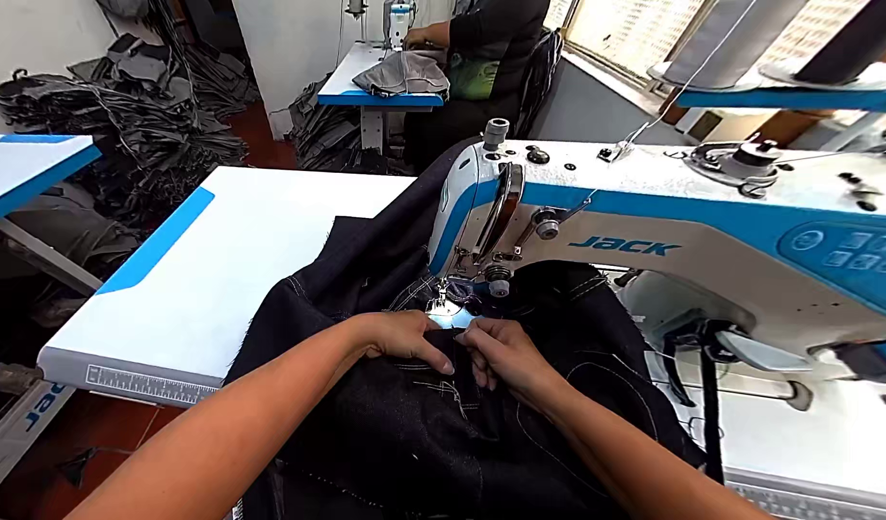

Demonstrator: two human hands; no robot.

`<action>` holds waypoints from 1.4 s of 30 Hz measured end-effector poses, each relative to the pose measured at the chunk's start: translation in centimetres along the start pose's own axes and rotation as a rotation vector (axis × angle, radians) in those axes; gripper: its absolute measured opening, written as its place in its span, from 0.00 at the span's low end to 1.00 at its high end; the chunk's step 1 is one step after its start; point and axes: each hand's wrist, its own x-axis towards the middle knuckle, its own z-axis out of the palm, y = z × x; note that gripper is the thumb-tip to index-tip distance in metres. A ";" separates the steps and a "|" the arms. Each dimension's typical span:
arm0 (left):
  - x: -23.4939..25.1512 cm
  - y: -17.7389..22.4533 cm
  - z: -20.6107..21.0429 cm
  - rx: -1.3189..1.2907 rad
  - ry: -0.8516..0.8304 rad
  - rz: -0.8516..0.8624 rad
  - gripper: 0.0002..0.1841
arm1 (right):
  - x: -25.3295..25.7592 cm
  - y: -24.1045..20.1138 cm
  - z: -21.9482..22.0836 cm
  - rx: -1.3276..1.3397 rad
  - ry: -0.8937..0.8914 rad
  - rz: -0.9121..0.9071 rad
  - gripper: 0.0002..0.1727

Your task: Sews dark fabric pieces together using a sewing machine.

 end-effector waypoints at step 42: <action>6.6 -0.2 -6.7 0.531 0.273 0.027 0.25 | 5.8 0.5 -0.4 -0.739 0.327 -0.409 0.37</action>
